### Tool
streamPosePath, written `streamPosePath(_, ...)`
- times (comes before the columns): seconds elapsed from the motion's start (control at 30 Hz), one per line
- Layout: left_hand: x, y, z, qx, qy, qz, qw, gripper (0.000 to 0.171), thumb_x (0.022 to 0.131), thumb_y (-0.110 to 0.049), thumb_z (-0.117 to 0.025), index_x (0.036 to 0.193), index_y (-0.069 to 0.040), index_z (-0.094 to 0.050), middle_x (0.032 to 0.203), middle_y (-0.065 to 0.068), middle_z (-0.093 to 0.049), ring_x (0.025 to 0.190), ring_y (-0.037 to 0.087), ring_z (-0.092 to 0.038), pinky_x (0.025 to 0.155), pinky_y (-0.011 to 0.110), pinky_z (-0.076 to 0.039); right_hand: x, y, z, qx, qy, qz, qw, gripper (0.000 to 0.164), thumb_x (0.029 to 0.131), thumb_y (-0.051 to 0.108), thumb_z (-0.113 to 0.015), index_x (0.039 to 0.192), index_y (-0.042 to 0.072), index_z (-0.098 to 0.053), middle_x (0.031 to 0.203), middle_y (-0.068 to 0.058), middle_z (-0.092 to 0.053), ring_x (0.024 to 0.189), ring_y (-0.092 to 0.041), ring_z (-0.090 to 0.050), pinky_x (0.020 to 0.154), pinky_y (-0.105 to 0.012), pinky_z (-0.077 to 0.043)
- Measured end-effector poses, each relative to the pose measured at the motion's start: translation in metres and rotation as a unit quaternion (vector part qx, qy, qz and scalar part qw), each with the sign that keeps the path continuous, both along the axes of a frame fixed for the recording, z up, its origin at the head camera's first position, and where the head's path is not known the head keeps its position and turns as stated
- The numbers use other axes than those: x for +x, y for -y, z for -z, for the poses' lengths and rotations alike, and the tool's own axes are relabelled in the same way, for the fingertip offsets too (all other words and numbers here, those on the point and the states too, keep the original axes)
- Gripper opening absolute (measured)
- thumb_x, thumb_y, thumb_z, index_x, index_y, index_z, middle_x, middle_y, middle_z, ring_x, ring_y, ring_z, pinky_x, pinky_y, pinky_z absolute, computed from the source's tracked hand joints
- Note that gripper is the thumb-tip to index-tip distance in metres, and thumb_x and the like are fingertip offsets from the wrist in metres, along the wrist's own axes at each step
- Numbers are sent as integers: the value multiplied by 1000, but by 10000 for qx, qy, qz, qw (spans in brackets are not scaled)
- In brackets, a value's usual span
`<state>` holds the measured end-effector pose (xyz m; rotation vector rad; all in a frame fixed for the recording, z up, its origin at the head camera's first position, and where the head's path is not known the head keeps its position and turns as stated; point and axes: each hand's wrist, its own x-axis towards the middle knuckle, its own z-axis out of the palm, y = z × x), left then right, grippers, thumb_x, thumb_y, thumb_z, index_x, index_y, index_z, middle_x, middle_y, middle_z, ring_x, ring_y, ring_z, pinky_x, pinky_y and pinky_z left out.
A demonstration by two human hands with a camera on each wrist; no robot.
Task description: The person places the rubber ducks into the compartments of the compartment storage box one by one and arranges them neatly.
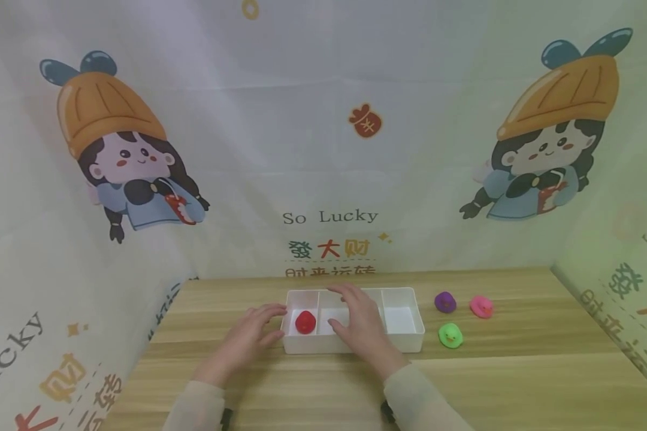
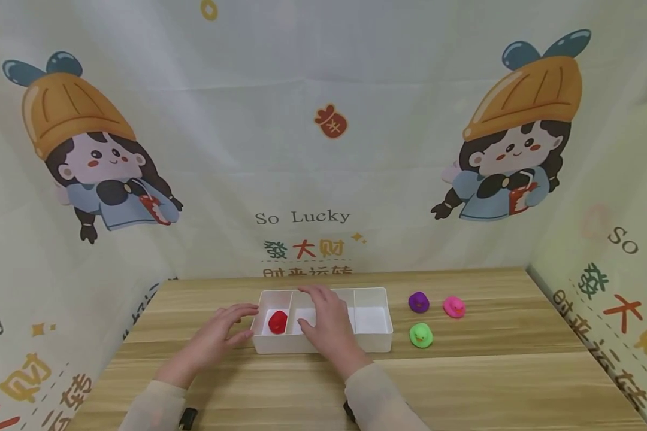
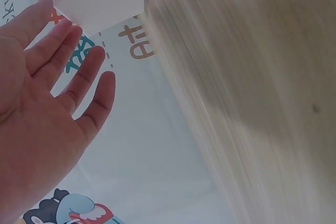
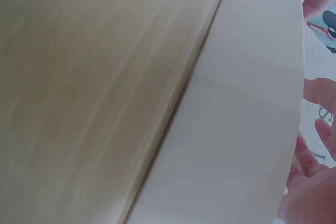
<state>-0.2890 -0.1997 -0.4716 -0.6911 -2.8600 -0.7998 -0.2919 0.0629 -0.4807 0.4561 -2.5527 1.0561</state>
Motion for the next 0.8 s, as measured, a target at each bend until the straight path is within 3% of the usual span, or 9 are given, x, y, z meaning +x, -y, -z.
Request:
streamPosePath(0.2, 1, 0, -1, 35, 8, -24, 10000, 43, 96, -15, -72, 137, -6, -63, 149, 11, -59, 140, 36, -52, 119, 57, -41, 1, -11, 2, 78, -240, 107, 9996, 50, 82, 11, -88, 127, 19, -67, 139, -4, -64, 133, -30, -57, 115, -54, -46)
streamPosePath(0.5, 1, -1, -2, 9, 91, 25, 10000, 43, 97, -15, -71, 138, -5, -61, 150, 14, -58, 141, 37, -50, 122, 59, -36, 5, -26, 5, 215, -180, 283, 9992, 46, 82, 14, -88, 124, 18, -69, 135, -6, -66, 130, -32, -59, 110, -61, -45)
streamPosePath(0.8, 0, -1, 0, -6, 107, -54, 9999, 45, 97, -17, -71, 139, -6, -61, 151, 12, -57, 141, 37, -50, 122, 60, -36, 8, -48, 5, 189, -566, 392, 9975, 41, 77, 11, -90, 114, 17, -73, 127, -7, -69, 124, -34, -62, 104, -62, -45)
